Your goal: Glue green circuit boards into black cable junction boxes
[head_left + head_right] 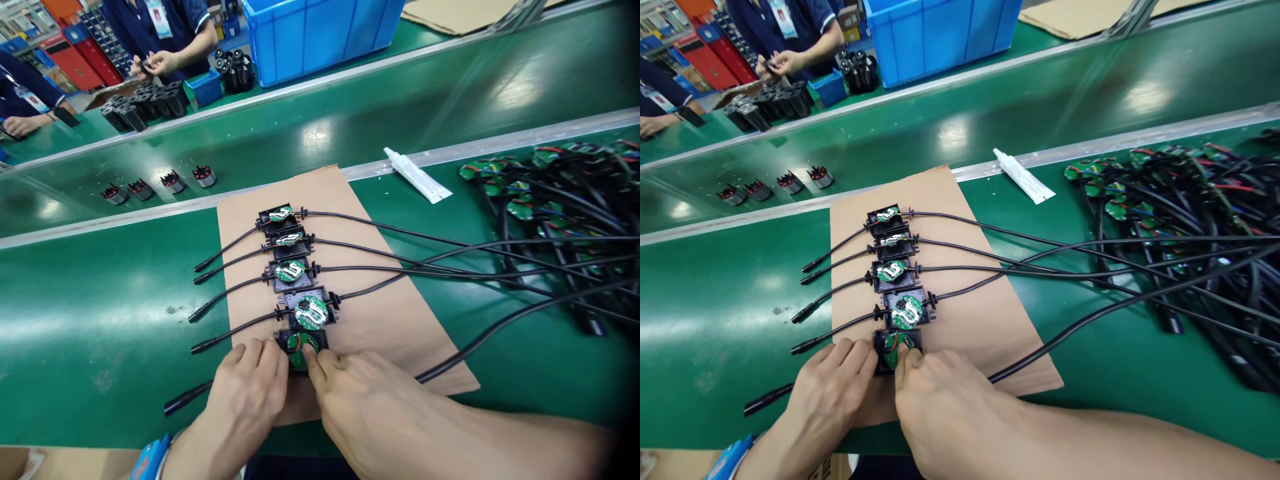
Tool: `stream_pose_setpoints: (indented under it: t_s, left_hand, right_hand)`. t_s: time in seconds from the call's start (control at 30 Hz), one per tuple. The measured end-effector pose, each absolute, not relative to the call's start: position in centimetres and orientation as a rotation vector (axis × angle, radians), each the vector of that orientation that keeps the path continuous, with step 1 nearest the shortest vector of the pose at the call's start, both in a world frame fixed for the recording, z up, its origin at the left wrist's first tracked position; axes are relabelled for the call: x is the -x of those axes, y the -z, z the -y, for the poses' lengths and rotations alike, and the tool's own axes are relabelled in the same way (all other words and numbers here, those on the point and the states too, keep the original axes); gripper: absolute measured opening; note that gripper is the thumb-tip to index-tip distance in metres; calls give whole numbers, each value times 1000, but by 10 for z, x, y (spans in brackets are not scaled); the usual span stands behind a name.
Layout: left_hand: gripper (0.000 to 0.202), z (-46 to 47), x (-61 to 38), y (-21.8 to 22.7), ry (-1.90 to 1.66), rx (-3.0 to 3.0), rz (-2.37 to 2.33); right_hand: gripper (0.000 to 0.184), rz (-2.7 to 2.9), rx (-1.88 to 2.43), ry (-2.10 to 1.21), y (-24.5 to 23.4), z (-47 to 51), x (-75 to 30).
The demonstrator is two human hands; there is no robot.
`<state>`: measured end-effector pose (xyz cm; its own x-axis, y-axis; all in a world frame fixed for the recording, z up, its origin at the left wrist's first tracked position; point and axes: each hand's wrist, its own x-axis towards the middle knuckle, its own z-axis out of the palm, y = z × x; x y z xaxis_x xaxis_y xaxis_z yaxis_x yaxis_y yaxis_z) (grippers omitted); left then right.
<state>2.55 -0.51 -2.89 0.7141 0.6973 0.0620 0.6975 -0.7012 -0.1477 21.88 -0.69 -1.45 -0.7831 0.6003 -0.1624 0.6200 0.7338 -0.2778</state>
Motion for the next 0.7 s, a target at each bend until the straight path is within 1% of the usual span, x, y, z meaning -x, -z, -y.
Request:
stream_pose_setpoints:
  t_s: [0.1,0.2,0.3,0.4,0.5,0.57,0.7]
  left_hand:
    - [25,5,-22,27,-15,2793,1126]
    - [30,6,-15,24,175,2867,1233]
    - [32,9,-16,25,439,3037,1210]
    - [31,9,-21,32,473,3195,1055]
    - [32,7,-24,39,408,3243,1064]
    - [32,6,-24,41,392,3268,1064]
    - [32,7,-23,39,352,3312,1084]
  right_hand:
    - [42,-2831,-1049,536,11,5,-220]
    - [43,-2803,-1158,682,3,3,-229]
    - [31,-2698,-1329,907,-4,3,-240]
    - [17,-2607,-1421,978,-5,8,-245]
    - [9,-2653,-1399,959,0,13,-245]
    - [12,-2752,-1335,905,7,14,-245]
    - [20,-3000,-1327,667,27,9,-249]
